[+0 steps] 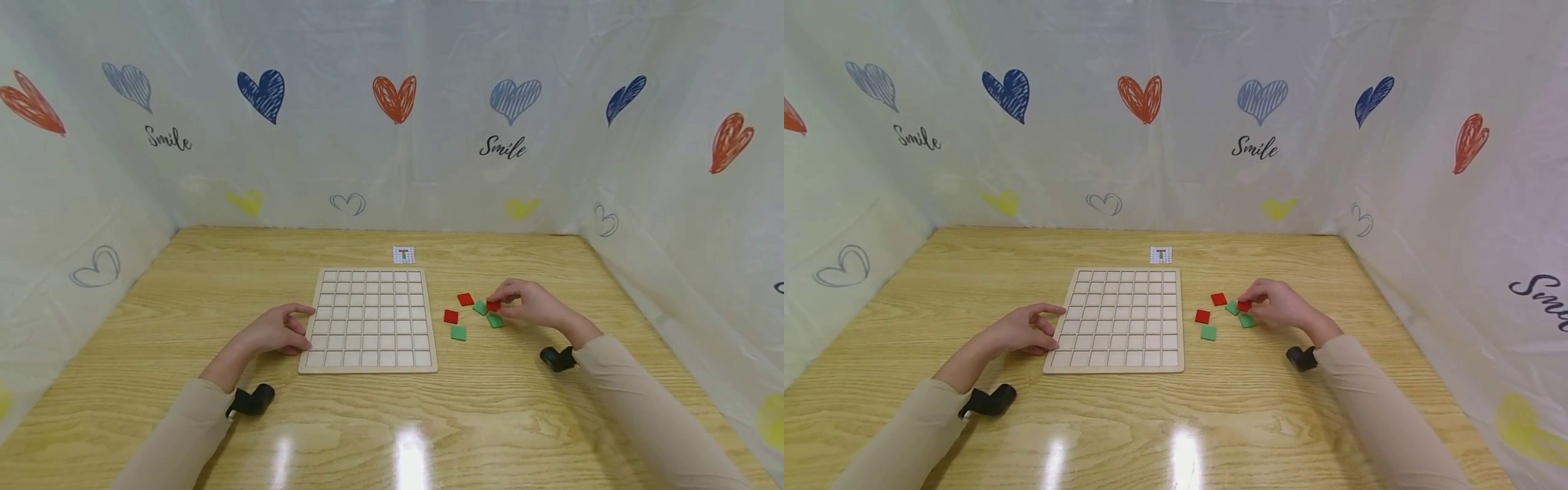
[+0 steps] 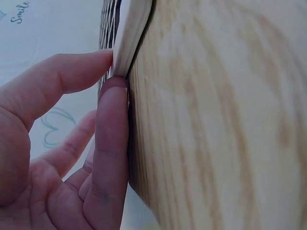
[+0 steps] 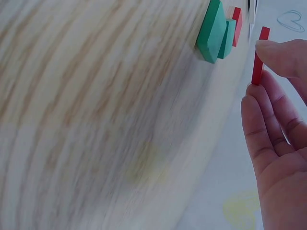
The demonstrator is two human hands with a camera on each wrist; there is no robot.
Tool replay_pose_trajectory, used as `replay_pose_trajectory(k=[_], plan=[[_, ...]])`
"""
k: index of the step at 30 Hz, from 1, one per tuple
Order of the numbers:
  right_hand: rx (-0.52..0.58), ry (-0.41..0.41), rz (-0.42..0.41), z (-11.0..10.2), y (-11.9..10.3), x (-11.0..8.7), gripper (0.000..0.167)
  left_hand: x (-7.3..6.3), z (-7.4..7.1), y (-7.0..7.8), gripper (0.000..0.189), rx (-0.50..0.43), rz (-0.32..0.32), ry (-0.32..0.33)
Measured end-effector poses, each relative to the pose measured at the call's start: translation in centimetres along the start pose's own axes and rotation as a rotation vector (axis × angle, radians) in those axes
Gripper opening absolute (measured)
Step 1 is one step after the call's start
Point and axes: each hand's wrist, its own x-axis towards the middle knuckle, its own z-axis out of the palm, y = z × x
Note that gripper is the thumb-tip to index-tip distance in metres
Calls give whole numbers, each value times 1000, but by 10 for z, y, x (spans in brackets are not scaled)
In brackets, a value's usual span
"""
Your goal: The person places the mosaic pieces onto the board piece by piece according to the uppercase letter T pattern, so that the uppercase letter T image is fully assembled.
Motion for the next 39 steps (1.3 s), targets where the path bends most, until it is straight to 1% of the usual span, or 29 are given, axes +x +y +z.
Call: replay_pose_trajectory(k=[7,14,22,32,39], plan=[[22,0,-35,2,-6,7,24,-1,-1,0,68,-8,0,-10],[16,-37,-12,6,-10,16,25,-1,-3,-2,68,-2,17,-27],[28,-39,-38,12,-16,26,21,0,-3,-4,68,11,20,-26],[68,-42,-34,17,-30,37,22,0,-3,-4,70,24,5,-24],[108,-51,-59,21,-36,46,22,-2,-3,-2,69,10,6,-29]])
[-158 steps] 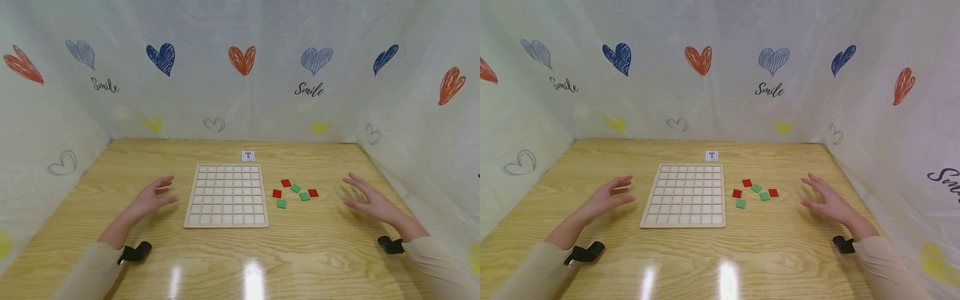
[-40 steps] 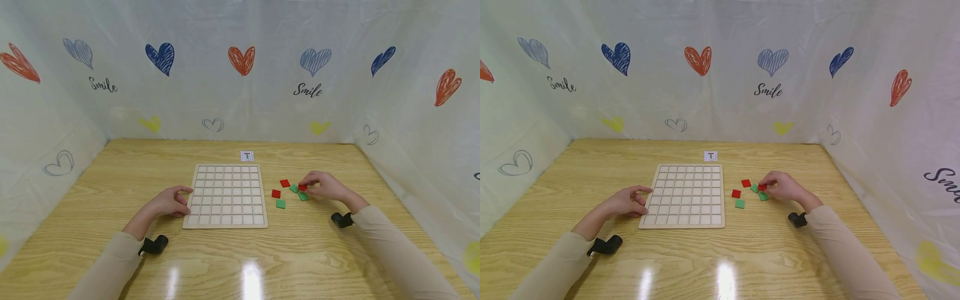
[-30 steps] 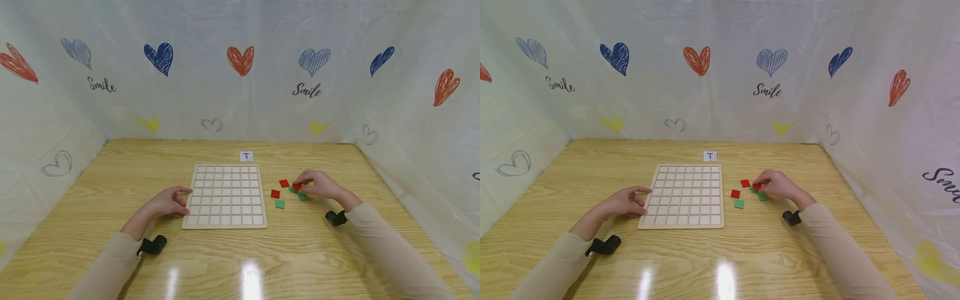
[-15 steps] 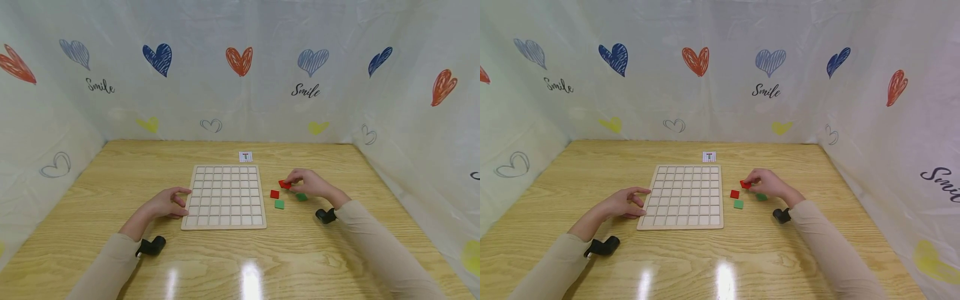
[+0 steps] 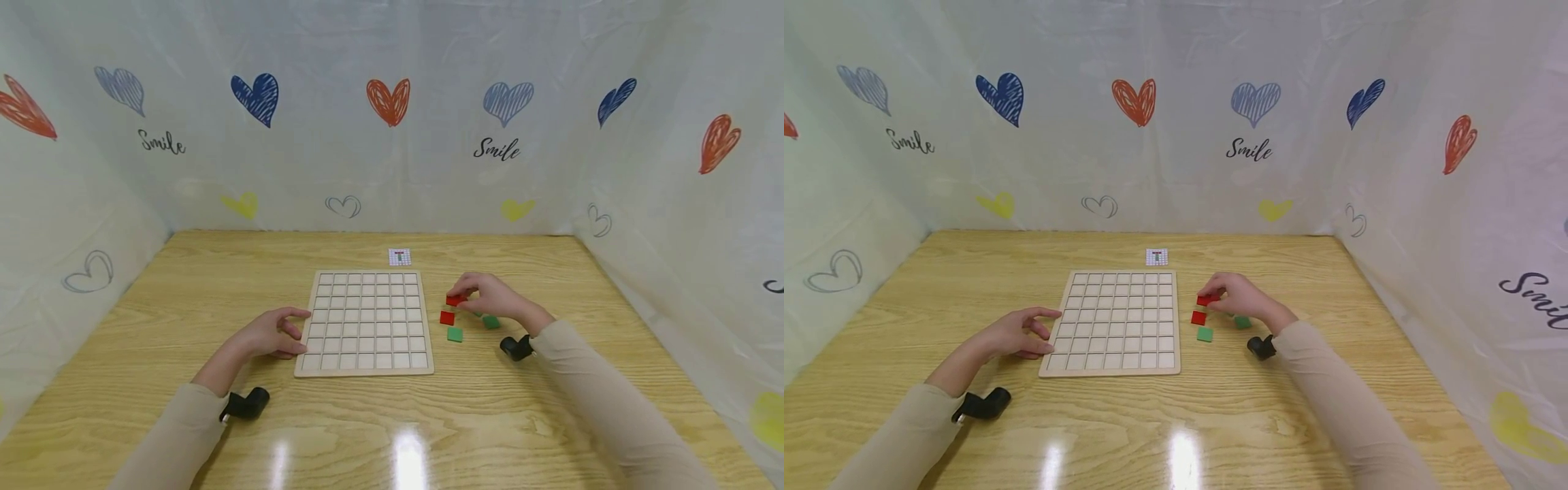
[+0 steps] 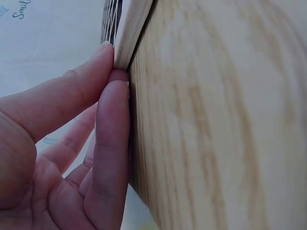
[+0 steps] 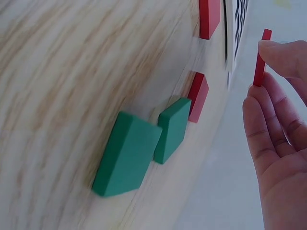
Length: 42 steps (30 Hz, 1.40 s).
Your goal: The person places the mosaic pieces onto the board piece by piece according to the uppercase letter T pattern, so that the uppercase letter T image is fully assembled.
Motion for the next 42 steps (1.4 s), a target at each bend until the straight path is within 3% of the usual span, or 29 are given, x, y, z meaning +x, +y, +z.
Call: replay_pose_trajectory(k=[11,19,33,42], plan=[[1,-19,-29,9,0,15,23,0,0,0,69,8,-1,4],[43,-36,-3,15,-5,25,23,0,0,0,70,12,6,3],[-5,-68,-40,28,-19,46,26,1,-1,-4,69,-6,35,-8],[20,-97,-57,38,-24,59,26,2,-1,-4,70,-10,29,-12]])
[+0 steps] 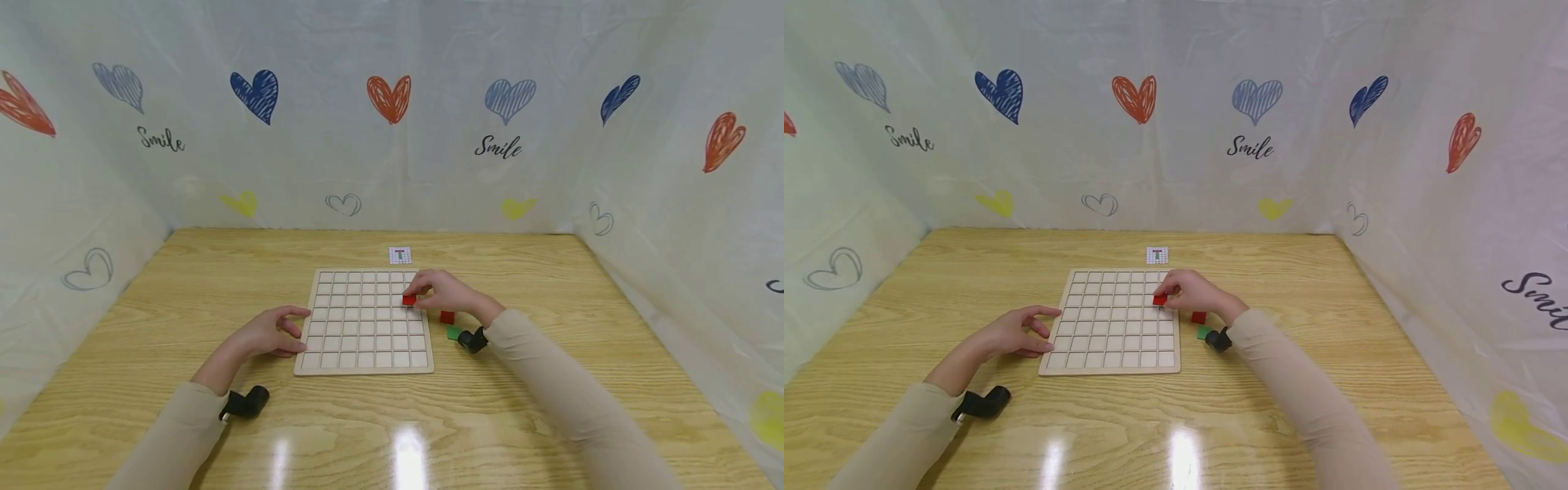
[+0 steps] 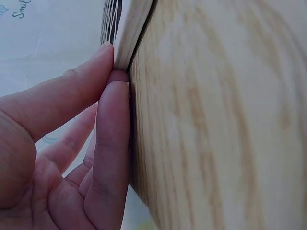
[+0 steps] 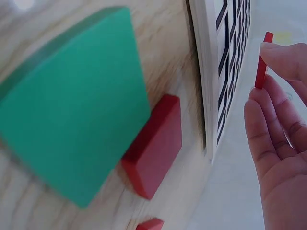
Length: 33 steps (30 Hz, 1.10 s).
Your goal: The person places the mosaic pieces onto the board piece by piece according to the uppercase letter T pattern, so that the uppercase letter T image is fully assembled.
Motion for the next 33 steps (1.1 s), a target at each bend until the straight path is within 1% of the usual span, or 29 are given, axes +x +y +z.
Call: replay_pose_trajectory(k=[7,16,25,33], plan=[[-9,-7,-7,6,-1,10,25,1,1,1,70,-3,-13,2],[14,-36,-9,8,-6,25,26,-1,2,2,70,-8,-23,4],[4,-47,-65,13,-15,41,25,-1,1,3,70,-11,-24,-2],[-2,-84,-50,18,-22,56,26,-2,1,3,70,-12,-24,7]])
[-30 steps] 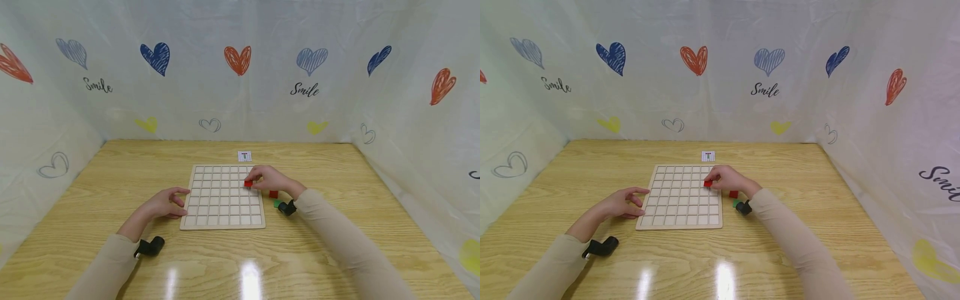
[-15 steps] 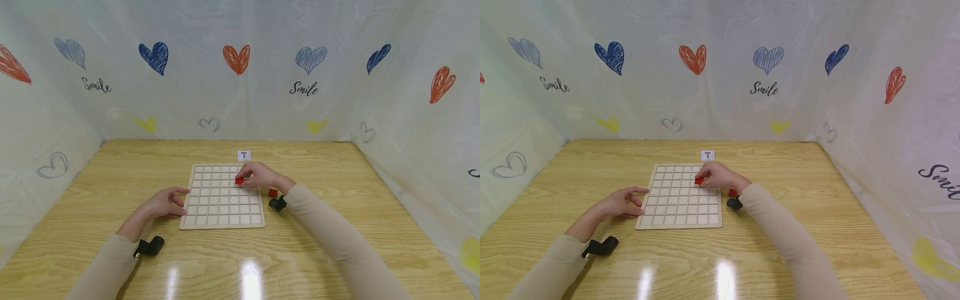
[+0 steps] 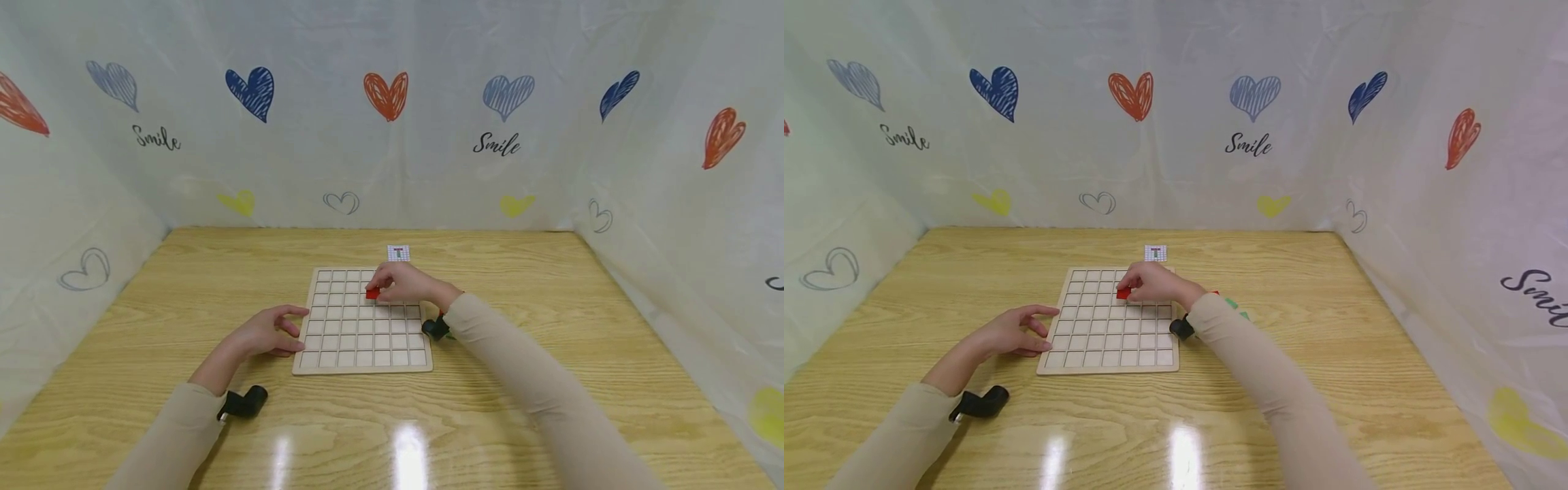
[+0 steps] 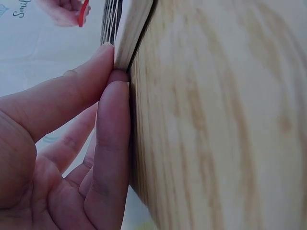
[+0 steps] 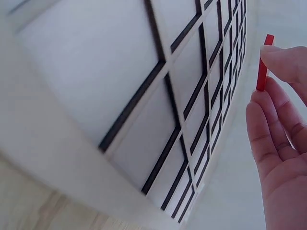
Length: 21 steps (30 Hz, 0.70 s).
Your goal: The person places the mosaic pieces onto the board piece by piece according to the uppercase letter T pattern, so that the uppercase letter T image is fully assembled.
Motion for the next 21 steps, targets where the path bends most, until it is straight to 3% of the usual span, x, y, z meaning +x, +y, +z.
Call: replay_pose_trajectory(k=[21], plan=[[-3,-5,71,11,-5,39,28,1,0,1,70,10,-7,1]])
